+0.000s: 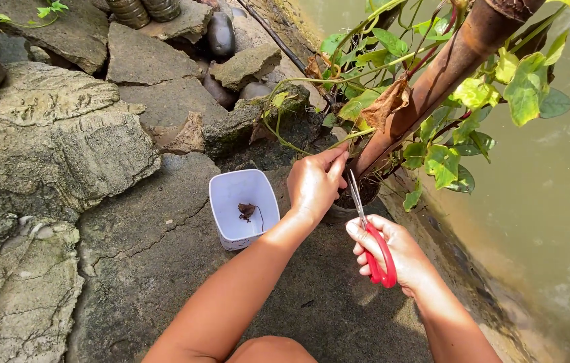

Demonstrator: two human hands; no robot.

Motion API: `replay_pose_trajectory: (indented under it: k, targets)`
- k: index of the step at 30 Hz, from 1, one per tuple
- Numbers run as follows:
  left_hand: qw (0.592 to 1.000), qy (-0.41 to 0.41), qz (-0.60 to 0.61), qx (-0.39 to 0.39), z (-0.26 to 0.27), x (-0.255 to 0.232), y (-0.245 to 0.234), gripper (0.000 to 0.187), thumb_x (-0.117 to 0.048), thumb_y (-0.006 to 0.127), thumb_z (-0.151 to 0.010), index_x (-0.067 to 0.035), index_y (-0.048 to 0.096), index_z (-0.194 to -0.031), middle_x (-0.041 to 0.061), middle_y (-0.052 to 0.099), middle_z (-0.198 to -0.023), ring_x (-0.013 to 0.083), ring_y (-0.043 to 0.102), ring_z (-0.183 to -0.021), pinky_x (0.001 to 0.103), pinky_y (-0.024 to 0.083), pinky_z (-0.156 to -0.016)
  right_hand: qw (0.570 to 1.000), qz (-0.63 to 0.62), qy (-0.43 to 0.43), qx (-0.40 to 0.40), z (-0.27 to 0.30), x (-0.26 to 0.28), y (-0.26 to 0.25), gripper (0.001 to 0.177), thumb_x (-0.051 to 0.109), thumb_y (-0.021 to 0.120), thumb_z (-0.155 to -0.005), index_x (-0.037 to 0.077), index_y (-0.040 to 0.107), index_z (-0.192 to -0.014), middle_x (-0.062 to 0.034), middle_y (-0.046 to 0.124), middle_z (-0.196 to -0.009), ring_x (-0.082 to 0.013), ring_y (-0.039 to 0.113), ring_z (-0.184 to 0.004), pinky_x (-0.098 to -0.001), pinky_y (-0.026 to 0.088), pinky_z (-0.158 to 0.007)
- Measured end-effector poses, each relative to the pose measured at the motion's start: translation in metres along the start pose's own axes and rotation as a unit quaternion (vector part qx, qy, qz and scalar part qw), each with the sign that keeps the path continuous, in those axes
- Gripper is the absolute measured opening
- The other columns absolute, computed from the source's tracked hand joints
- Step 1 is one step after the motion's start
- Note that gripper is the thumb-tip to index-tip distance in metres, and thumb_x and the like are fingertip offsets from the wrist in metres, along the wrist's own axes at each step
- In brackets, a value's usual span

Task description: Pruning and removing dry leaves from a vine plant climbing a bamboo pole near a canal.

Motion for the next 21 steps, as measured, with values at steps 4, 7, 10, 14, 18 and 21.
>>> replay_pose_trajectory:
  k: [4, 7, 10, 14, 18, 21]
  targets:
    - [1.0, 0.003, 0.024, -0.017, -0.002, 0.0, 0.005, 0.026, -0.031, 0.067, -0.094, -0.022, 0.078, -0.116, 0.001, 0.074, -0.063, 0.0105, 0.067, -0.045, 0.027, 0.054, -0.047, 1.0, 0.008, -0.023, 0.007, -0.002, 0.002, -0.005, 0.041, 0.045, 0.07, -0.087, 0.01, 0.071, -0.109, -0.0004, 0.062, -0.074, -0.0104, 0.06, -0.058, -0.0285, 0.055, -0.052]
    - [1.0, -0.002, 0.013, -0.019, -0.002, -0.002, 0.006, 0.023, -0.032, 0.068, -0.093, -0.019, 0.079, -0.109, 0.002, 0.074, -0.062, 0.0106, 0.066, -0.044, 0.028, 0.053, -0.046, 0.999, 0.006, -0.035, 0.009, 0.003, 0.007, -0.008, 0.04, 0.044, 0.072, -0.086, 0.011, 0.072, -0.108, -0.0003, 0.061, -0.073, -0.0102, 0.059, -0.058, -0.0277, 0.053, -0.051]
    - [1.0, 0.004, -0.003, -0.019, -0.001, 0.004, 0.005, 0.021, -0.033, 0.069, -0.091, -0.017, 0.078, -0.102, 0.001, 0.072, -0.06, 0.0105, 0.068, -0.046, 0.028, 0.054, -0.047, 0.998, 0.038, -0.044, -0.007, 0.005, 0.009, -0.015, 0.041, 0.045, 0.072, -0.086, 0.011, 0.075, -0.109, -0.0003, 0.062, -0.074, -0.0096, 0.058, -0.057, -0.0262, 0.052, -0.05]
    - [0.997, 0.061, -0.025, -0.039, 0.0, 0.002, -0.002, 0.018, -0.027, 0.073, -0.088, -0.01, 0.076, -0.094, 0.002, 0.07, -0.06, 0.0105, 0.064, -0.051, 0.028, 0.05, -0.052, 0.996, 0.074, -0.052, -0.024, 0.003, 0.011, -0.027, 0.04, 0.041, 0.075, -0.083, 0.015, 0.077, -0.114, 0.0012, 0.064, -0.073, -0.0086, 0.056, -0.057, -0.0255, 0.048, -0.049]
    - [0.998, 0.056, 0.019, -0.035, 0.0, 0.004, -0.007, 0.017, -0.022, 0.074, -0.086, -0.006, 0.075, -0.09, 0.002, 0.07, -0.061, 0.007, 0.061, -0.053, 0.026, 0.051, -0.054, 0.994, 0.077, -0.061, -0.045, 0.004, 0.021, -0.034, 0.04, 0.04, 0.076, -0.083, 0.016, 0.078, -0.116, 0.0032, 0.066, -0.072, -0.008, 0.056, -0.058, -0.0249, 0.048, -0.049]
    - [0.998, 0.048, 0.021, -0.018, 0.0, 0.006, -0.007, 0.02, -0.025, 0.076, -0.087, -0.005, 0.075, -0.09, 0.001, 0.069, -0.062, 0.0066, 0.059, -0.054, 0.027, 0.049, -0.053, 0.994, 0.09, -0.049, -0.046, 0.007, 0.032, -0.032, 0.04, 0.04, 0.076, -0.084, 0.018, 0.079, -0.117, 0.0024, 0.065, -0.07, -0.0078, 0.056, -0.057, -0.0249, 0.047, -0.049]
Point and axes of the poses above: each hand's wrist, its own z-axis away from the middle knuckle, its own y-axis out of the palm, x = y × z, the point moved 8 cm from there along -z, towards the middle knuckle
